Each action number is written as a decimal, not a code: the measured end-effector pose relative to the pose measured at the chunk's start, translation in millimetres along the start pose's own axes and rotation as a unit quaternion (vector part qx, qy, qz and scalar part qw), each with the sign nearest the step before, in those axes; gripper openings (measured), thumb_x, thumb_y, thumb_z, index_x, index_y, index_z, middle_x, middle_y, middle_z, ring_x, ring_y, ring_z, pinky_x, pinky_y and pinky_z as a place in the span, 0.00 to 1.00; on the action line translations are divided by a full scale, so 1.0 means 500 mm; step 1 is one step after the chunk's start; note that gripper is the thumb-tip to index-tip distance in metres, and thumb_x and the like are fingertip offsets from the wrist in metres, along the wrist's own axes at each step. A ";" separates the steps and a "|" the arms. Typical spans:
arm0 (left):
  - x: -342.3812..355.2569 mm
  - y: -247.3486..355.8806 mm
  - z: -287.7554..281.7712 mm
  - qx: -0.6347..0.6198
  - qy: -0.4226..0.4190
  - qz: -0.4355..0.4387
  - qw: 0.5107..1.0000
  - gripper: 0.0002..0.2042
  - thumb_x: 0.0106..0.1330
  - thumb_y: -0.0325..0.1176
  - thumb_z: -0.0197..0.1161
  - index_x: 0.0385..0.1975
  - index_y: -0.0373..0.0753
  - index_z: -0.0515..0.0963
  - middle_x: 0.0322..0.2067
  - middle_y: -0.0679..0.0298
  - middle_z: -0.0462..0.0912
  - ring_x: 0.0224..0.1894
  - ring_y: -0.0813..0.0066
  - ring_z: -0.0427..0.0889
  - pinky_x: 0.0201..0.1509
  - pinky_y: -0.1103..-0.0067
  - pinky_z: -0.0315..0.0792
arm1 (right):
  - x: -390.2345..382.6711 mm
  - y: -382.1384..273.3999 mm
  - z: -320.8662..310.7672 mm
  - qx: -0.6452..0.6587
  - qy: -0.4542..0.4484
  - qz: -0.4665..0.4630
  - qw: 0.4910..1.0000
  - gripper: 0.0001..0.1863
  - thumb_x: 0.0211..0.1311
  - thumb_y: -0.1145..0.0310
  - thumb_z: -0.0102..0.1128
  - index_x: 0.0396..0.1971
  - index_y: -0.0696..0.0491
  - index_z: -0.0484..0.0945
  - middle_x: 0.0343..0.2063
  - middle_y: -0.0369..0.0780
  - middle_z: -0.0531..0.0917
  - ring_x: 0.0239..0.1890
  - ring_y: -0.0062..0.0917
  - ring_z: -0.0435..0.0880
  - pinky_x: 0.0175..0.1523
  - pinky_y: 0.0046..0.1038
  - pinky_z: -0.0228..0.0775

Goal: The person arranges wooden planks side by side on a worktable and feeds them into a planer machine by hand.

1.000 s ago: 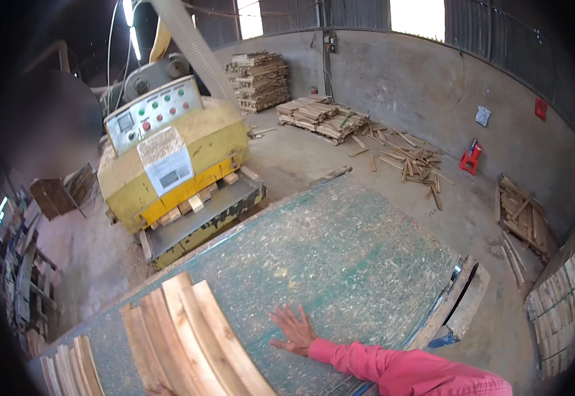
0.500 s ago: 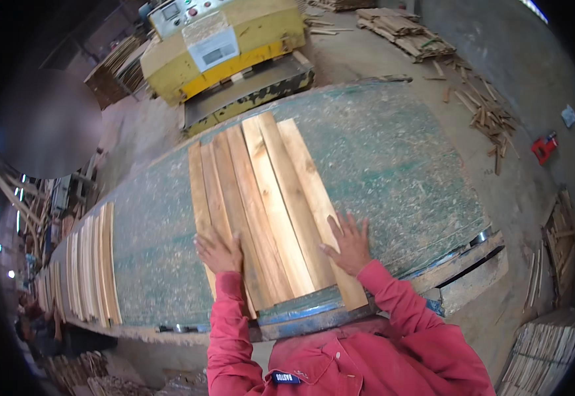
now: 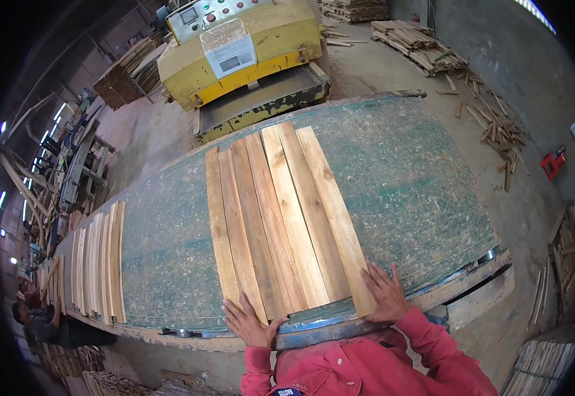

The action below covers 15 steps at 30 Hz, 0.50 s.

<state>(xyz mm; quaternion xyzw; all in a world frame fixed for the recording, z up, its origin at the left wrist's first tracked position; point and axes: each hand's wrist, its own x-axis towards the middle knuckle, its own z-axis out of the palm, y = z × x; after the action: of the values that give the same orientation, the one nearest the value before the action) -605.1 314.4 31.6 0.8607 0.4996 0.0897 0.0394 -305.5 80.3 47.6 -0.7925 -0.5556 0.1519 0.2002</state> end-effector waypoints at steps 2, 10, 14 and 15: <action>0.016 -0.004 -0.001 -0.009 0.014 0.027 1.000 0.67 0.39 0.85 0.59 0.78 0.47 0.51 0.75 0.32 0.41 0.76 0.29 0.40 0.73 0.39 0.42 | 0.029 0.008 0.005 -0.011 0.033 -0.005 0.999 0.73 0.25 0.37 0.80 0.74 0.56 0.54 0.74 0.51 0.58 0.76 0.47 0.54 0.76 0.62 0.32; 0.052 -0.034 -0.001 -0.018 0.015 0.044 0.999 0.68 0.33 0.81 0.68 0.78 0.52 0.51 0.74 0.30 0.39 0.75 0.26 0.42 0.72 0.43 0.49 | 0.093 -0.049 -0.028 -0.014 0.029 0.139 0.990 0.70 0.24 0.46 0.85 0.70 0.63 0.57 0.52 0.50 0.73 0.55 0.44 0.72 0.61 0.45 0.61; 0.067 -0.035 -0.024 -0.043 -0.012 0.037 0.998 0.67 0.32 0.78 0.72 0.77 0.51 0.54 0.74 0.32 0.39 0.74 0.27 0.46 0.71 0.44 0.52 | 0.103 -0.069 -0.034 0.029 0.041 0.156 0.987 0.69 0.23 0.46 0.86 0.69 0.62 0.58 0.47 0.50 0.72 0.52 0.48 0.72 0.59 0.45 0.63; 0.069 -0.032 -0.028 -0.043 -0.014 0.035 0.998 0.67 0.32 0.78 0.72 0.77 0.51 0.54 0.74 0.32 0.39 0.74 0.27 0.46 0.71 0.44 0.52 | 0.106 -0.069 -0.032 0.026 0.035 0.162 0.986 0.69 0.23 0.46 0.86 0.68 0.63 0.58 0.48 0.50 0.72 0.52 0.48 0.73 0.59 0.45 0.64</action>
<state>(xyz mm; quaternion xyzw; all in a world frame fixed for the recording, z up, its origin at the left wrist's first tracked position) -604.8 352.1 46.6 0.8764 0.4641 0.1002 0.0805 -308.8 138.4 77.3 -0.8713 -0.4086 0.1692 0.2125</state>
